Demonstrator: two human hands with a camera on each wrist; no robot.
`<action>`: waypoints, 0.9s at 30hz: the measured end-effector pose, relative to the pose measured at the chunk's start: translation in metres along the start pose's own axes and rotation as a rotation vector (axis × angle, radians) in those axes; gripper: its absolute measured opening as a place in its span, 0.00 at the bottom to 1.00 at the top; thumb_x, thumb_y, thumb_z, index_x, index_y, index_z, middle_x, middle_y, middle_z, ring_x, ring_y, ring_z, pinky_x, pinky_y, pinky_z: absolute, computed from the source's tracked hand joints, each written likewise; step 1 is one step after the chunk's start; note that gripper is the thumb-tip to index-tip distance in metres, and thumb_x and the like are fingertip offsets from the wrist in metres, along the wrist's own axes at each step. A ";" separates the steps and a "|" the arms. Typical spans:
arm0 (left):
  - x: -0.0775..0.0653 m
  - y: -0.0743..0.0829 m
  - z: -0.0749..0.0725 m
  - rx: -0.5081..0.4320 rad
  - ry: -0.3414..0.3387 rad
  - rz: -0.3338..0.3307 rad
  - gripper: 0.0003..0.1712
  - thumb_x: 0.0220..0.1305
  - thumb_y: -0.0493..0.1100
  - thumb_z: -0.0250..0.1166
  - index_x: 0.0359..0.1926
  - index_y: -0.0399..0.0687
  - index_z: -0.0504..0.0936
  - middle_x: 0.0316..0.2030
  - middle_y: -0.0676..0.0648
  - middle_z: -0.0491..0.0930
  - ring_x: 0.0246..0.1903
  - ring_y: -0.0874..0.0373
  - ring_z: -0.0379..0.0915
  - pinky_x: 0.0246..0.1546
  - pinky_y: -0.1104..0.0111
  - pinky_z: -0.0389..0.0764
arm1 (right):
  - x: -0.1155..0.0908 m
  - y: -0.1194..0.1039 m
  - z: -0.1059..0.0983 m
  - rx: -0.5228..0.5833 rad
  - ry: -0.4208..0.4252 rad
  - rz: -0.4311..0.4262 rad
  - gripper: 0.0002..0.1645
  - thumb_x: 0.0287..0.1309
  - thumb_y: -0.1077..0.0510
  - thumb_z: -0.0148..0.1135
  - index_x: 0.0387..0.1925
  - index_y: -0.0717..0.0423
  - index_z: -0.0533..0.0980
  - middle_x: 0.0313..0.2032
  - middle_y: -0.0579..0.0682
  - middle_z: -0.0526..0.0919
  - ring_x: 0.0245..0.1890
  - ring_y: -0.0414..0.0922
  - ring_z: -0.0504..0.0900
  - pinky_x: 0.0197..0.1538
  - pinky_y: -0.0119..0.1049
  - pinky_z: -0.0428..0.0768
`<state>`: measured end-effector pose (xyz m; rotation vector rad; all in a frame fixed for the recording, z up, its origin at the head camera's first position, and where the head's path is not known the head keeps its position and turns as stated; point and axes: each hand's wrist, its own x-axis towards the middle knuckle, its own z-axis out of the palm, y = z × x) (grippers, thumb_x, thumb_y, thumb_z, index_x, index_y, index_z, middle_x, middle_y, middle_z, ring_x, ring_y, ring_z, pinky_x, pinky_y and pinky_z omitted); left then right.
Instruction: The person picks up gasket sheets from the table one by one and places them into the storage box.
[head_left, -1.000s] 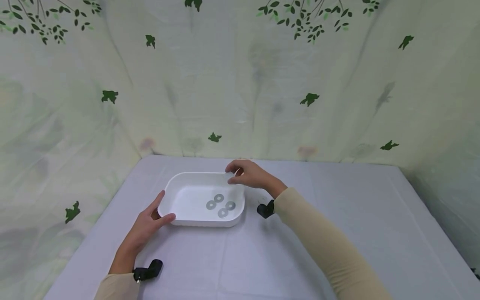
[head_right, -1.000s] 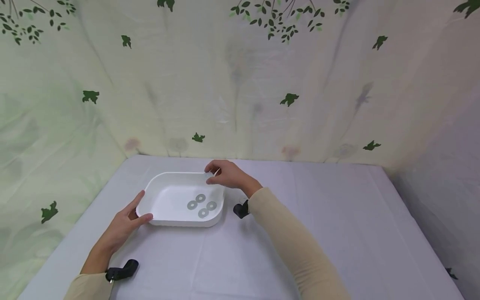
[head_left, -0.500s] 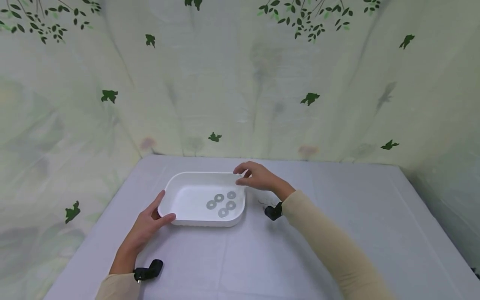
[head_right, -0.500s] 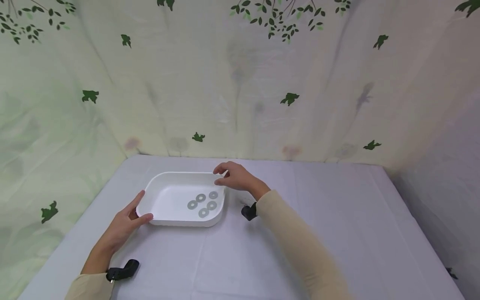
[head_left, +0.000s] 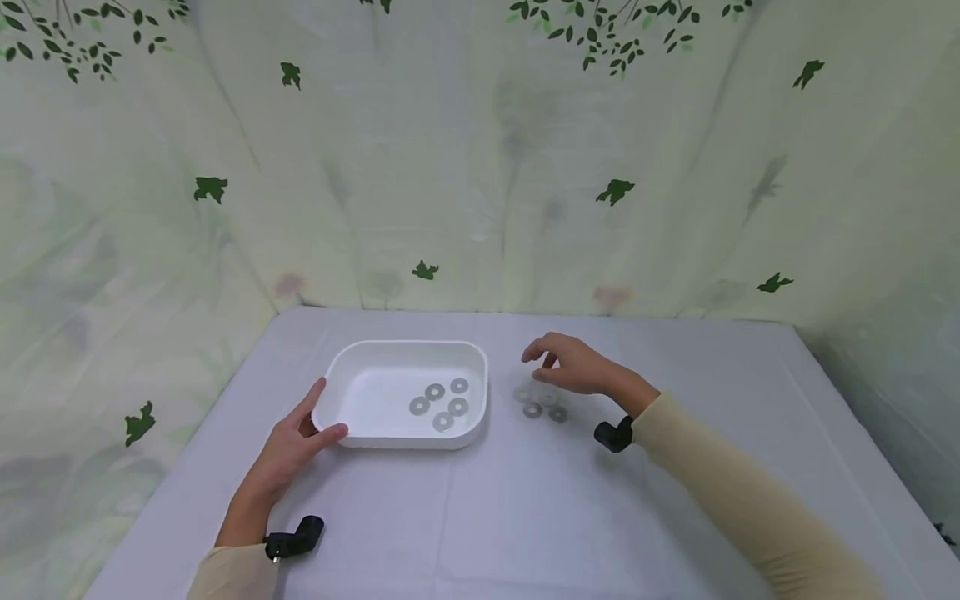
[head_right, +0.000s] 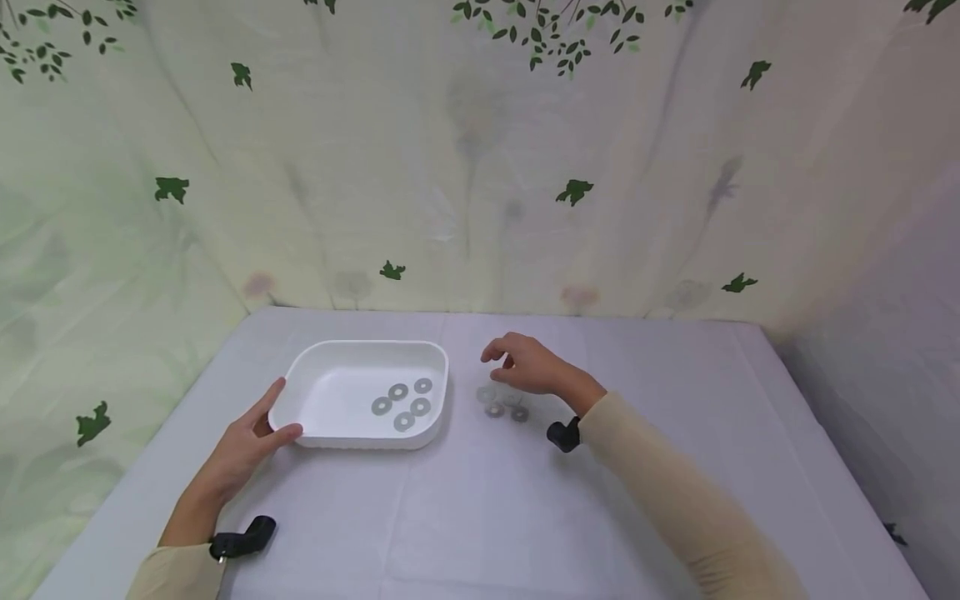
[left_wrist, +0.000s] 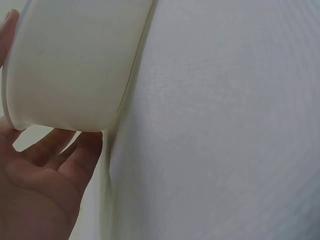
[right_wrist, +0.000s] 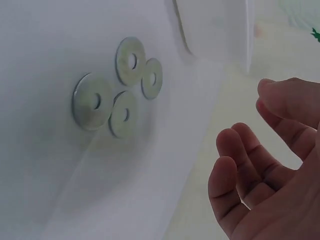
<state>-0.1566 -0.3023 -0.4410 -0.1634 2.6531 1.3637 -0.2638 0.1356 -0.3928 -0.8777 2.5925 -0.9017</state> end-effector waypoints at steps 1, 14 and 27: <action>0.000 0.000 0.000 0.006 0.000 -0.004 0.56 0.63 0.57 0.67 0.79 0.67 0.38 0.78 0.36 0.48 0.69 0.46 0.61 0.44 0.90 0.65 | -0.004 0.003 0.000 -0.010 -0.007 0.003 0.18 0.66 0.60 0.58 0.56 0.58 0.77 0.54 0.59 0.80 0.49 0.50 0.82 0.52 0.44 0.79; -0.001 0.000 0.000 -0.004 -0.011 -0.021 0.56 0.63 0.56 0.68 0.79 0.67 0.38 0.78 0.36 0.47 0.71 0.44 0.59 0.43 0.90 0.64 | -0.030 0.017 0.033 -0.286 -0.037 0.266 0.17 0.54 0.51 0.71 0.41 0.57 0.80 0.36 0.49 0.78 0.35 0.43 0.73 0.41 0.38 0.74; 0.003 0.000 -0.001 0.012 -0.010 -0.029 0.56 0.63 0.58 0.67 0.79 0.69 0.38 0.76 0.35 0.54 0.63 0.51 0.64 0.43 0.88 0.65 | -0.025 0.013 0.041 -0.209 -0.023 0.293 0.09 0.54 0.63 0.65 0.37 0.57 0.74 0.30 0.48 0.74 0.31 0.44 0.70 0.36 0.36 0.69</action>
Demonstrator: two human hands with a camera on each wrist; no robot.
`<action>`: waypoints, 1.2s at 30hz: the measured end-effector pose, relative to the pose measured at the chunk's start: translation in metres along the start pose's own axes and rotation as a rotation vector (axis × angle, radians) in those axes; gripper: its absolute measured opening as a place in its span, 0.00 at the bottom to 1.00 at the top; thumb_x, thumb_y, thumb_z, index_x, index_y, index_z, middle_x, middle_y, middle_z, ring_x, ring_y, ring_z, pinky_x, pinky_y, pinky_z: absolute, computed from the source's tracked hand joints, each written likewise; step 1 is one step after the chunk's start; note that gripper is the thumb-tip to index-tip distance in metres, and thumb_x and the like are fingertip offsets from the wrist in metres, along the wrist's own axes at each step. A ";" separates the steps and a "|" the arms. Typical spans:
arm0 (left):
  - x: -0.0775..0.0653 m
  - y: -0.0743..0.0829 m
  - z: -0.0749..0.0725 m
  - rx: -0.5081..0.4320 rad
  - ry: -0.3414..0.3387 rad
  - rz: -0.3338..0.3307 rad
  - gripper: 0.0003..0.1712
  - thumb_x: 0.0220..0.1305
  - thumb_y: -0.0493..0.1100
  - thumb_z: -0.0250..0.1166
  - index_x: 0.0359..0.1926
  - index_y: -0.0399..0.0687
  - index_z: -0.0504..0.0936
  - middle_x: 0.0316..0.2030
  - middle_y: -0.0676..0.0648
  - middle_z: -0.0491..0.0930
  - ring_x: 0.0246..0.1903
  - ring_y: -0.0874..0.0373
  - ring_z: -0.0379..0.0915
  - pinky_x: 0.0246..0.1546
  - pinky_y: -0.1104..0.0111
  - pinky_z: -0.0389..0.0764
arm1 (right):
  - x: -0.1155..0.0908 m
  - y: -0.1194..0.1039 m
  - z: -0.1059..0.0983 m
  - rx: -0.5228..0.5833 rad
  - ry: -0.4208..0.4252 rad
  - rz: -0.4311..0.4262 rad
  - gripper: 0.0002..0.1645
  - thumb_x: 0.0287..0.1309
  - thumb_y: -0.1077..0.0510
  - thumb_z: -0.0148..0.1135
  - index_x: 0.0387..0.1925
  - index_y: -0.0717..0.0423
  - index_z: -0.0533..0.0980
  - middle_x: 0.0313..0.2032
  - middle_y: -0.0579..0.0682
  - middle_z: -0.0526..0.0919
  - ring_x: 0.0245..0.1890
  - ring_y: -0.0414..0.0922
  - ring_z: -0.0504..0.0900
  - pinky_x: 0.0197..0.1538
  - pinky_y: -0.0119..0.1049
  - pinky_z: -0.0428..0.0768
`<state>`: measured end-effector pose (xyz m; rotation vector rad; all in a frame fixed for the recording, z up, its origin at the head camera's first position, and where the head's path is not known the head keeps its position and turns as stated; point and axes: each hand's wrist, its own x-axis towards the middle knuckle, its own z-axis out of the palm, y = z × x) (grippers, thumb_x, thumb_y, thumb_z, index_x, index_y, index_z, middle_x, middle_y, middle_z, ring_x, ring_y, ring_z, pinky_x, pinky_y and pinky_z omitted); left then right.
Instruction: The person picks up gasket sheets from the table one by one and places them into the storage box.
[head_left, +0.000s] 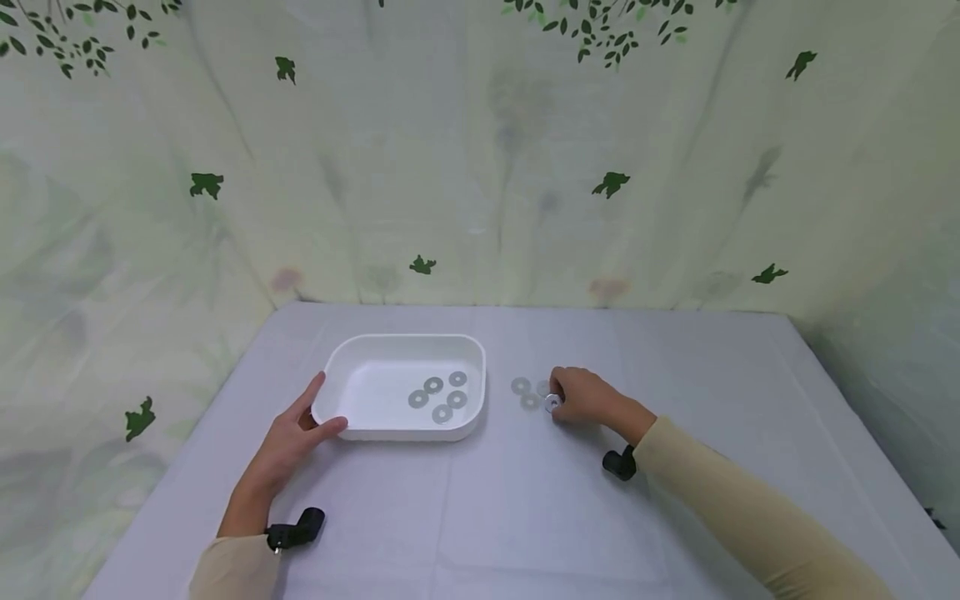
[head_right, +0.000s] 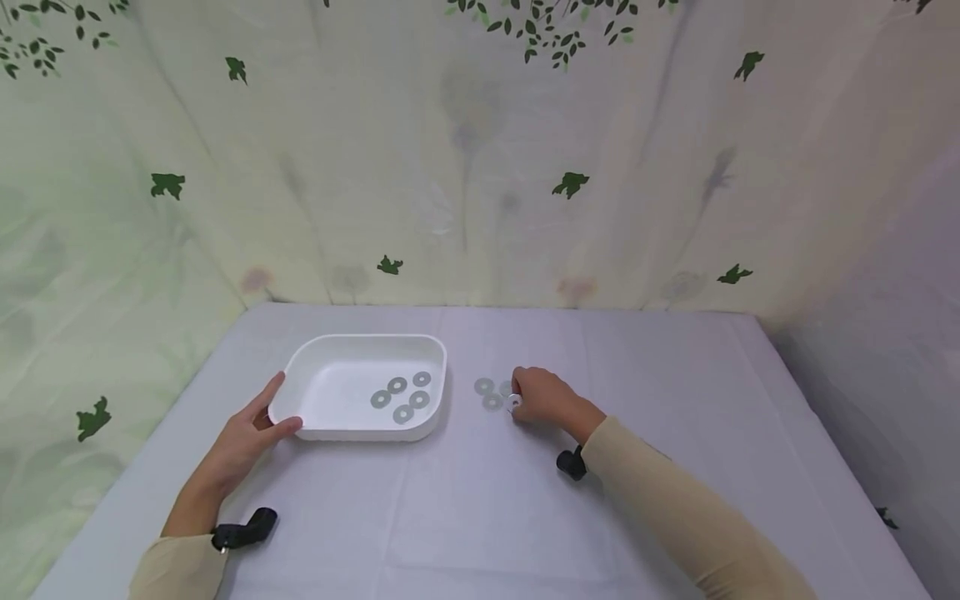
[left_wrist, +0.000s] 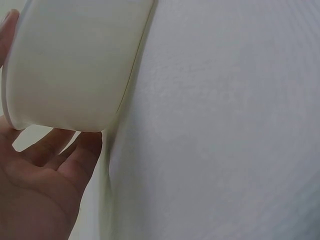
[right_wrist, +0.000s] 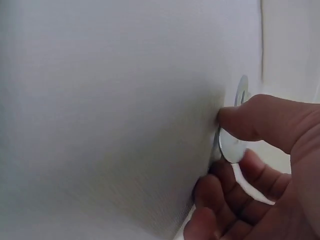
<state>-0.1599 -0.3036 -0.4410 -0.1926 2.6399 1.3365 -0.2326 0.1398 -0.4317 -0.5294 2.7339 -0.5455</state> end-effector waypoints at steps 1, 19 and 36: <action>0.000 -0.001 0.000 -0.003 0.000 0.000 0.56 0.63 0.57 0.67 0.79 0.69 0.38 0.76 0.35 0.55 0.61 0.55 0.66 0.43 0.88 0.65 | 0.000 -0.001 0.001 0.018 -0.008 -0.002 0.10 0.54 0.64 0.64 0.37 0.57 0.73 0.28 0.48 0.74 0.30 0.43 0.69 0.35 0.35 0.68; 0.000 0.001 0.000 0.011 0.001 -0.004 0.56 0.63 0.59 0.67 0.79 0.69 0.37 0.78 0.36 0.49 0.70 0.44 0.61 0.52 0.80 0.69 | 0.002 0.013 0.004 0.096 -0.032 -0.144 0.13 0.56 0.64 0.67 0.44 0.58 0.78 0.36 0.48 0.82 0.35 0.41 0.75 0.42 0.36 0.76; -0.002 0.003 0.000 -0.029 -0.003 0.012 0.56 0.63 0.56 0.68 0.79 0.68 0.38 0.79 0.36 0.45 0.70 0.44 0.60 0.43 0.90 0.64 | 0.007 0.010 -0.019 0.142 -0.038 -0.230 0.15 0.57 0.61 0.66 0.48 0.57 0.78 0.45 0.51 0.84 0.41 0.41 0.81 0.46 0.37 0.80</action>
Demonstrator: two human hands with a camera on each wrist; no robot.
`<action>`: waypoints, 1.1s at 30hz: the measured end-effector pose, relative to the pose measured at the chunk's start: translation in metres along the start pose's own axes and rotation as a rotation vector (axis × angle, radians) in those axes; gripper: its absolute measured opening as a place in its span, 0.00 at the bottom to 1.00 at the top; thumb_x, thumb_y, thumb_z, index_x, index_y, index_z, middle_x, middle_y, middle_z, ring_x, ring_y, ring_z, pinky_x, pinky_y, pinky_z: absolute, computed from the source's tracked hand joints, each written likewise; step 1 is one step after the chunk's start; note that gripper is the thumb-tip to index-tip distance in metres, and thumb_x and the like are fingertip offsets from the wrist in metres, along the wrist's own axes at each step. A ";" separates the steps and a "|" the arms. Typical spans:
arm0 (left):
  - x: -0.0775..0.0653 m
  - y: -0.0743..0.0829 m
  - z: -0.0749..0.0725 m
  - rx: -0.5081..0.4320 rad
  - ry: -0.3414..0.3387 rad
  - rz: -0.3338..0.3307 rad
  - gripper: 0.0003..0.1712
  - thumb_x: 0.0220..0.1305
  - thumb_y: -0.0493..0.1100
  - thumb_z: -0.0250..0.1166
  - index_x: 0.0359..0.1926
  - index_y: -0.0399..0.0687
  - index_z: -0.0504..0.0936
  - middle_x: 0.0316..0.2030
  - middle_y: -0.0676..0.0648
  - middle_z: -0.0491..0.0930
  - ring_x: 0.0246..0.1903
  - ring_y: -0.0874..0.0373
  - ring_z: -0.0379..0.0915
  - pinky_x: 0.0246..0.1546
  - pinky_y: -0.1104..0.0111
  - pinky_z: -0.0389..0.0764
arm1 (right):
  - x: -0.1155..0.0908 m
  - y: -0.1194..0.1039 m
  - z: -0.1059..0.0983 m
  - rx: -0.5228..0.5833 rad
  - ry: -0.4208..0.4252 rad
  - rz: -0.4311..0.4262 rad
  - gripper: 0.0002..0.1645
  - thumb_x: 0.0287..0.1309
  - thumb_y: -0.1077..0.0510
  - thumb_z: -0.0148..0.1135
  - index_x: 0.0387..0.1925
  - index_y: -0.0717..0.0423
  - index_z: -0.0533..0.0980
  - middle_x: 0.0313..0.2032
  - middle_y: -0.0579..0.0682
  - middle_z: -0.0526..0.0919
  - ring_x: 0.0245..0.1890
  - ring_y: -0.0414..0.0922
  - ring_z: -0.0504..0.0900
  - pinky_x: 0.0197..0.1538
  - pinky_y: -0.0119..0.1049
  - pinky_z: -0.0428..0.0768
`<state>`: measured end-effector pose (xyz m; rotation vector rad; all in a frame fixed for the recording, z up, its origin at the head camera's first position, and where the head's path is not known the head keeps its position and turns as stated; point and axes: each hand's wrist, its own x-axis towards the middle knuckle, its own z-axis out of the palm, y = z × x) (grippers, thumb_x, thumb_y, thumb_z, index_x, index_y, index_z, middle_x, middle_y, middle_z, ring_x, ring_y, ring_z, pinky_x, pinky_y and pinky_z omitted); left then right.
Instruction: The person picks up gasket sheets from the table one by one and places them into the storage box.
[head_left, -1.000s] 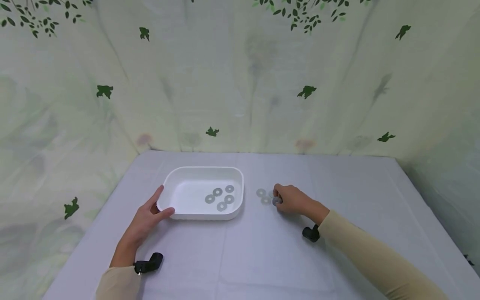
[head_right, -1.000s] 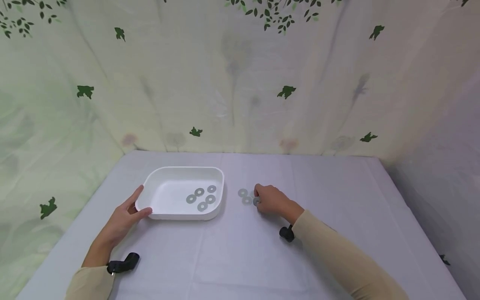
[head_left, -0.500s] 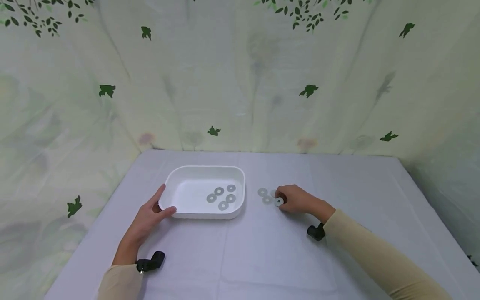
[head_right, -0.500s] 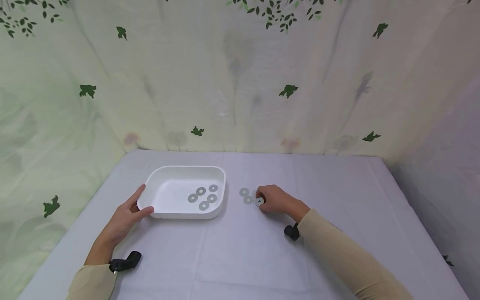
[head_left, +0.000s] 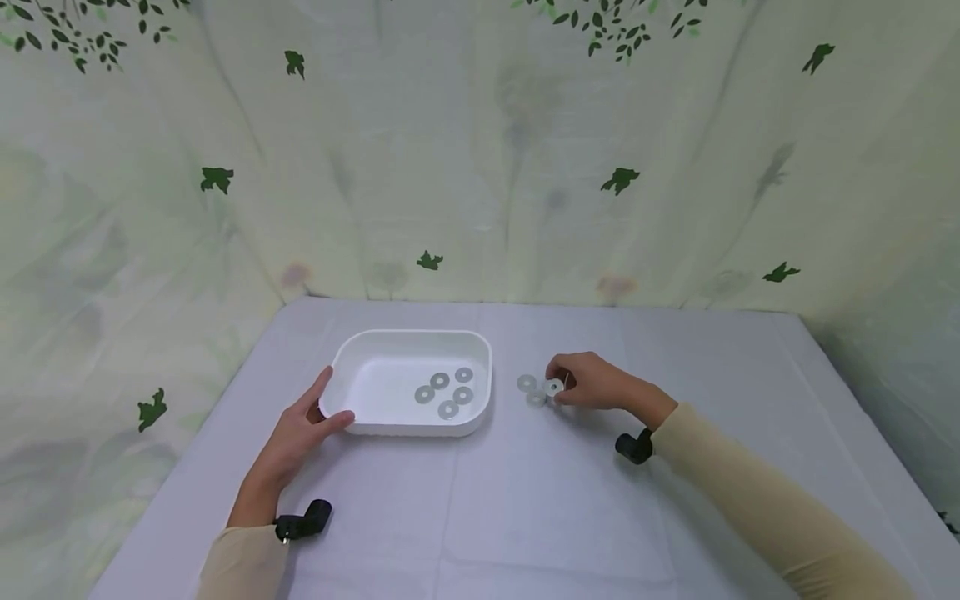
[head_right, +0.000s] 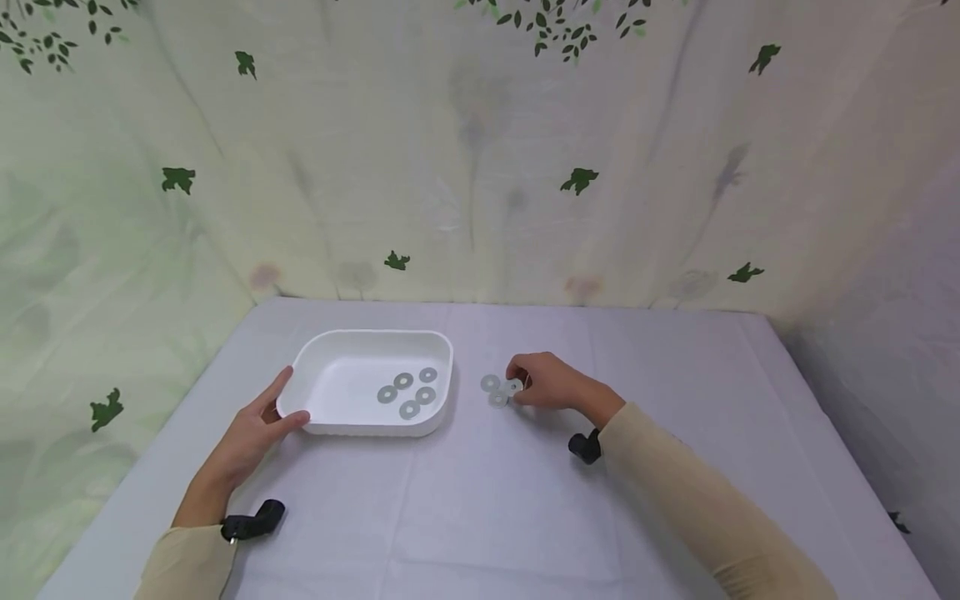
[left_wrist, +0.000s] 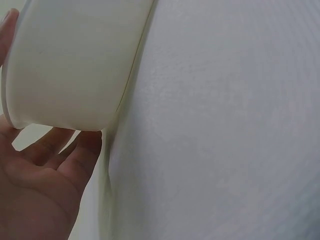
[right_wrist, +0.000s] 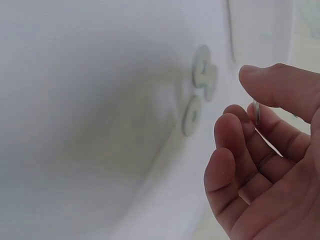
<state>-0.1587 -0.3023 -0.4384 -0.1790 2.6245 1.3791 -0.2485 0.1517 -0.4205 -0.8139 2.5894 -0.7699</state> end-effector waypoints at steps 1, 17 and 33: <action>0.000 0.000 0.000 -0.005 0.000 0.001 0.56 0.63 0.56 0.68 0.79 0.68 0.38 0.79 0.37 0.45 0.70 0.44 0.60 0.43 0.90 0.64 | 0.000 -0.001 -0.002 0.000 0.002 -0.004 0.16 0.57 0.61 0.66 0.48 0.57 0.78 0.45 0.51 0.84 0.41 0.42 0.81 0.46 0.38 0.80; 0.000 -0.001 -0.001 -0.006 -0.005 0.000 0.56 0.63 0.56 0.68 0.79 0.68 0.38 0.78 0.36 0.47 0.68 0.45 0.61 0.43 0.90 0.64 | 0.027 -0.027 -0.031 0.004 0.022 0.013 0.21 0.61 0.58 0.66 0.55 0.59 0.76 0.52 0.56 0.83 0.48 0.47 0.81 0.52 0.42 0.80; 0.001 -0.002 0.000 0.007 -0.006 0.007 0.57 0.63 0.56 0.68 0.79 0.65 0.38 0.77 0.34 0.49 0.67 0.45 0.63 0.42 0.89 0.65 | 0.055 -0.058 -0.044 0.077 0.071 0.032 0.20 0.62 0.55 0.66 0.54 0.54 0.76 0.51 0.51 0.82 0.51 0.48 0.80 0.54 0.42 0.80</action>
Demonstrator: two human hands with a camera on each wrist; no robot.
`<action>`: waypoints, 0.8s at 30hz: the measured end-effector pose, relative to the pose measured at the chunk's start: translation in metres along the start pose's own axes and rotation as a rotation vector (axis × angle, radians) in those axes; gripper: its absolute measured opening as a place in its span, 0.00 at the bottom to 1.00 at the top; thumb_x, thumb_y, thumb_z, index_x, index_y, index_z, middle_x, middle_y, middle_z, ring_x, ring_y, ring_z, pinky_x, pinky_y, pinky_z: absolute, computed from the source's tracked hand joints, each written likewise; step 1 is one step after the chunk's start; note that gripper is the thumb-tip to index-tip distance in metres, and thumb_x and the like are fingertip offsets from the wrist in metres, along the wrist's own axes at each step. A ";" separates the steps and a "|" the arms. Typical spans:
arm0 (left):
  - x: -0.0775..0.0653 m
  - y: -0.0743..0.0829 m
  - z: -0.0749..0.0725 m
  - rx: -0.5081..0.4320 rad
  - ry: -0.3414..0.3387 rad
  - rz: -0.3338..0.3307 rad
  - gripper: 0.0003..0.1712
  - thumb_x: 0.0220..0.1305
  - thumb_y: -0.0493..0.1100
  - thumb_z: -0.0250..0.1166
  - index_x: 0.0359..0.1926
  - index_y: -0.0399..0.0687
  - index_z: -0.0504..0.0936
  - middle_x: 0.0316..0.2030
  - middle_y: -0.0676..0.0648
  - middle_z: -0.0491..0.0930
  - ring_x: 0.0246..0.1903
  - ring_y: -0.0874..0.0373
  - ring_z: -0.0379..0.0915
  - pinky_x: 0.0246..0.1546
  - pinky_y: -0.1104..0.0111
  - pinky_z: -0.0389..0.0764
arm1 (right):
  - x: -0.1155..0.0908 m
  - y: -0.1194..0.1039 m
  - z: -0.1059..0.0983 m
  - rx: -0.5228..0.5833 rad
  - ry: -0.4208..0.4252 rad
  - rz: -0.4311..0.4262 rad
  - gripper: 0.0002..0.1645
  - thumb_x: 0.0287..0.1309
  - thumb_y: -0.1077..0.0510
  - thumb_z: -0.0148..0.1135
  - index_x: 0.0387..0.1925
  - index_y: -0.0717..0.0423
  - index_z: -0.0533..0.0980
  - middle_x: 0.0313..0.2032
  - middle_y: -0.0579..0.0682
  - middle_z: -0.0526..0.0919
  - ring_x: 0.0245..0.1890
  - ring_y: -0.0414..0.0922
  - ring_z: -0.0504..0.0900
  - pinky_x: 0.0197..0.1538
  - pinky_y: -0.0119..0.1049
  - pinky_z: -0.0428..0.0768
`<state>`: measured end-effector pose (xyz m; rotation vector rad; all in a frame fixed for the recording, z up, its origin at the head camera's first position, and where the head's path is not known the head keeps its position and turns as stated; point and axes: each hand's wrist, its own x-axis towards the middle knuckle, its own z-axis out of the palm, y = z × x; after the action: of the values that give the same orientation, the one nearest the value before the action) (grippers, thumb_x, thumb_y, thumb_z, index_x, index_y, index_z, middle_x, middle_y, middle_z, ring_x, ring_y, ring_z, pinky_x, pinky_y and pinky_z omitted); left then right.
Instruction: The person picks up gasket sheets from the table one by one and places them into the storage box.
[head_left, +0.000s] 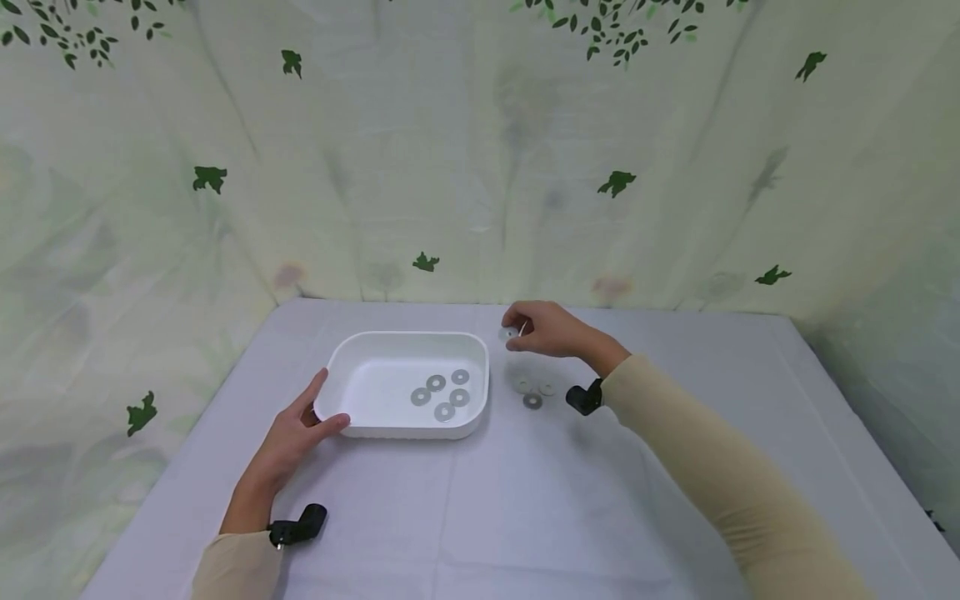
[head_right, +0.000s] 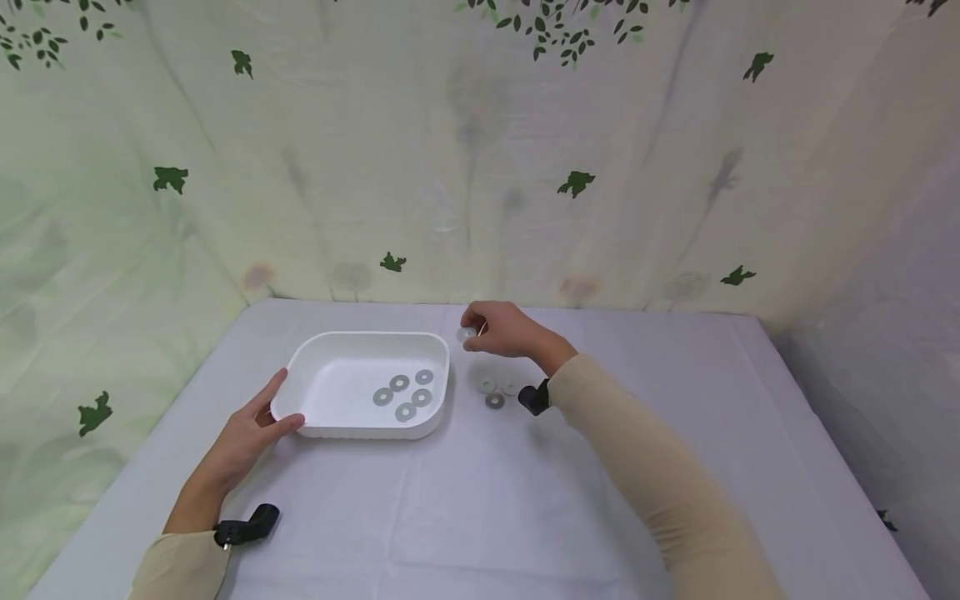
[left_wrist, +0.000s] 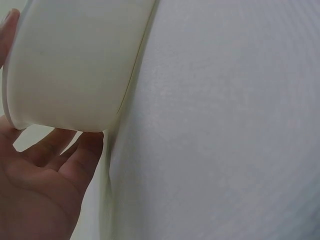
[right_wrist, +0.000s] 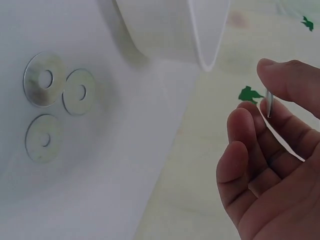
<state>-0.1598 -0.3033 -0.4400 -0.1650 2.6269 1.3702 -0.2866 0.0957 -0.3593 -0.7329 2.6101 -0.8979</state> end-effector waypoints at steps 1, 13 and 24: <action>0.000 0.000 0.000 0.000 0.000 -0.002 0.57 0.63 0.56 0.68 0.79 0.65 0.38 0.78 0.34 0.48 0.67 0.45 0.63 0.42 0.89 0.65 | 0.001 -0.002 0.000 0.000 0.002 -0.003 0.20 0.62 0.55 0.66 0.54 0.54 0.76 0.51 0.51 0.82 0.51 0.48 0.80 0.54 0.42 0.80; -0.002 0.002 0.003 0.010 -0.010 -0.027 0.57 0.64 0.57 0.67 0.79 0.67 0.36 0.79 0.36 0.43 0.74 0.39 0.54 0.67 0.53 0.66 | 0.014 -0.026 0.002 -0.004 0.006 -0.030 0.21 0.61 0.56 0.66 0.55 0.55 0.76 0.52 0.52 0.82 0.51 0.48 0.80 0.54 0.40 0.81; -0.001 0.001 0.000 0.040 -0.001 -0.013 0.57 0.64 0.59 0.67 0.79 0.67 0.36 0.78 0.36 0.45 0.71 0.42 0.59 0.60 0.66 0.71 | 0.036 -0.045 0.022 0.062 -0.014 -0.056 0.19 0.61 0.55 0.66 0.54 0.52 0.76 0.51 0.50 0.82 0.51 0.46 0.81 0.54 0.37 0.80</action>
<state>-0.1593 -0.3027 -0.4391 -0.1763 2.6458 1.3123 -0.2905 0.0347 -0.3506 -0.7965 2.5489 -0.9807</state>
